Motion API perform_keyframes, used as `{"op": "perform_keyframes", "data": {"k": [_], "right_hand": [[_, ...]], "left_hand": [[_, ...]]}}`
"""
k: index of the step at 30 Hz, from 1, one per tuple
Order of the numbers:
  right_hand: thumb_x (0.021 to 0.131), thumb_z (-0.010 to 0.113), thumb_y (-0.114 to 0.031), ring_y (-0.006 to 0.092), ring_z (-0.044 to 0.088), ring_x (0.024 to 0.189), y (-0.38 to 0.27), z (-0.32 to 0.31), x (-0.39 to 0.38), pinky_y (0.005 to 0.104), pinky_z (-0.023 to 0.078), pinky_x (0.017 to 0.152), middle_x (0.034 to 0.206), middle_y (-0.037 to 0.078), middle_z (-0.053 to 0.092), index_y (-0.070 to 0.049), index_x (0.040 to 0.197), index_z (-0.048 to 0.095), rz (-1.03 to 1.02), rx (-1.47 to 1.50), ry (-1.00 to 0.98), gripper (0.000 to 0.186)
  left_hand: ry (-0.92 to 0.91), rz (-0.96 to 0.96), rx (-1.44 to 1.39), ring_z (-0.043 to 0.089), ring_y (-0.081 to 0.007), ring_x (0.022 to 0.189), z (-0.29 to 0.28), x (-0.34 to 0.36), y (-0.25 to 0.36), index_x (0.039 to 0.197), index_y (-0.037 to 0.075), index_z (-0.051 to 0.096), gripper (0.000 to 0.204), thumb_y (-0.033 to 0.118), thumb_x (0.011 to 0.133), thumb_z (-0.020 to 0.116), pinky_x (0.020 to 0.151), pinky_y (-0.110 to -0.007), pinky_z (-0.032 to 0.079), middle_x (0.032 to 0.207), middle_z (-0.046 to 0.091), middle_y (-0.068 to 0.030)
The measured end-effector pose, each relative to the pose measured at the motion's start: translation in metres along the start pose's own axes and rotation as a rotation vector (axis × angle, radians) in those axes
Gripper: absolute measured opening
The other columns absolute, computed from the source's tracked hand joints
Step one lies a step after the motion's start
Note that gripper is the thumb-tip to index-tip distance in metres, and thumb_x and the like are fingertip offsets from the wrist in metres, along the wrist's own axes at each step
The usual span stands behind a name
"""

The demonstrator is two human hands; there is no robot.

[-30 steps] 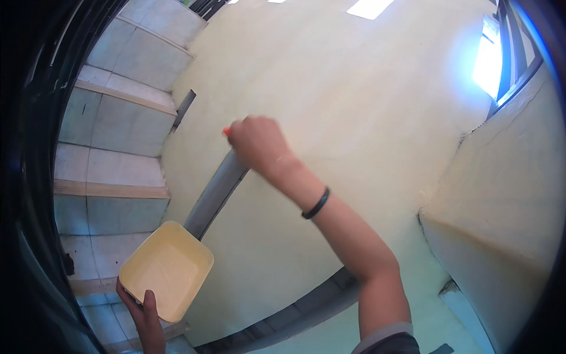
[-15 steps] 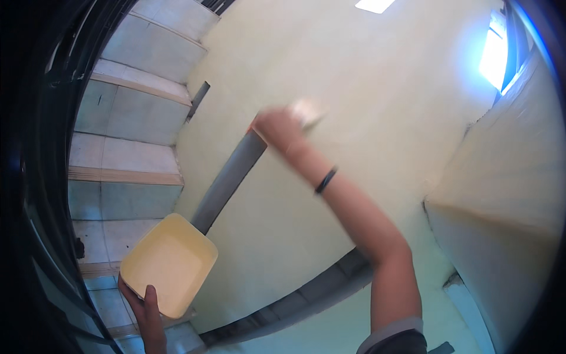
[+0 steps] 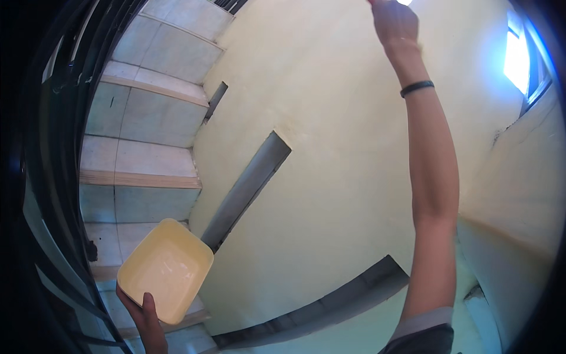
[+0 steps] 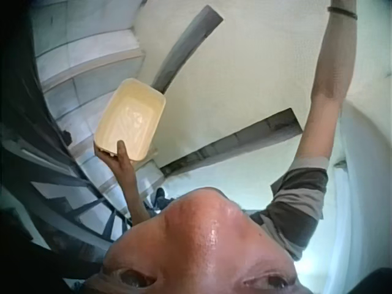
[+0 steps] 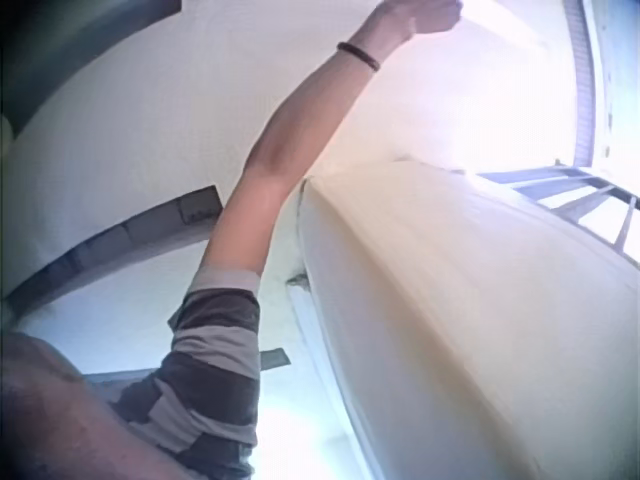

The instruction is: The person paints a stairwell wall by dipping a paintbrush into a paint container and applying paint onto the wall.

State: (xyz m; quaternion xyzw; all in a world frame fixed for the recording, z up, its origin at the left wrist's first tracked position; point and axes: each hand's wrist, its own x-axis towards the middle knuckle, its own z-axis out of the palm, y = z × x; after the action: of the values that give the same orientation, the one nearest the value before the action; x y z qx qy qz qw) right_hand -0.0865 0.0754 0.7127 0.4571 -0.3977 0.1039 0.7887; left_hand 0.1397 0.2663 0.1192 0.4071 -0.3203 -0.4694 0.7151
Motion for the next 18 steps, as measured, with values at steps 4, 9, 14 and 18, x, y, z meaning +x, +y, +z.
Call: {"op": "perform_keyframes", "data": {"k": [4, 9, 14, 18], "right_hand": [[0.098, 0.053, -0.027, 0.0292, 0.07, 0.081, -0.023, 0.06, -0.017, 0.04, 0.057, 0.067, 0.087, 0.012, 0.071, -0.008, 0.091, 0.067, -0.28, 0.029, -0.034, 0.024], [0.089, 0.062, -0.036, 0.0237, 0.069, 0.079, -0.211, 0.059, -0.182, 0.039, 0.054, 0.069, 0.086, 0.007, 0.07, -0.016, 0.085, 0.073, -0.622, 0.266, -0.442, 0.023], [0.092, 0.055, -0.019, 0.0348, 0.065, 0.062, -0.245, -0.009, -0.191, 0.0448, 0.052, 0.06, 0.062, 0.017, 0.061, -0.004, 0.075, 0.066, -0.507, 0.741, -0.443, 0.026], [0.096, 0.053, -0.035, 0.0397, 0.065, 0.071, -0.13, 0.071, -0.065, 0.0484, 0.051, 0.07, 0.073, 0.02, 0.065, -0.003, 0.079, 0.07, -0.058, 0.647, -0.365, 0.04]], "left_hand": [[0.011, 0.104, 0.043, 0.044, -0.0276, 0.124, 0.002, 0.007, -0.01, 0.148, 0.002, 0.022, 0.068, 0.023, 0.097, 0.062, 0.104, -0.04, 0.039, 0.14, 0.039, -0.0185], [0.037, 0.114, 0.05, 0.044, -0.0275, 0.125, 0.009, 0.011, -0.013, 0.148, 0.002, 0.022, 0.068, 0.022, 0.097, 0.062, 0.104, -0.04, 0.039, 0.14, 0.039, -0.0185], [0.048, 0.056, 0.026, 0.044, -0.0278, 0.125, 0.012, 0.01, -0.017, 0.148, 0.002, 0.022, 0.068, 0.022, 0.097, 0.062, 0.103, -0.04, 0.04, 0.14, 0.039, -0.0183], [0.04, 0.056, 0.078, 0.045, -0.0278, 0.124, 0.011, 0.006, -0.022, 0.148, 0.003, 0.022, 0.067, 0.023, 0.097, 0.062, 0.103, -0.04, 0.04, 0.14, 0.039, -0.0177]]}}
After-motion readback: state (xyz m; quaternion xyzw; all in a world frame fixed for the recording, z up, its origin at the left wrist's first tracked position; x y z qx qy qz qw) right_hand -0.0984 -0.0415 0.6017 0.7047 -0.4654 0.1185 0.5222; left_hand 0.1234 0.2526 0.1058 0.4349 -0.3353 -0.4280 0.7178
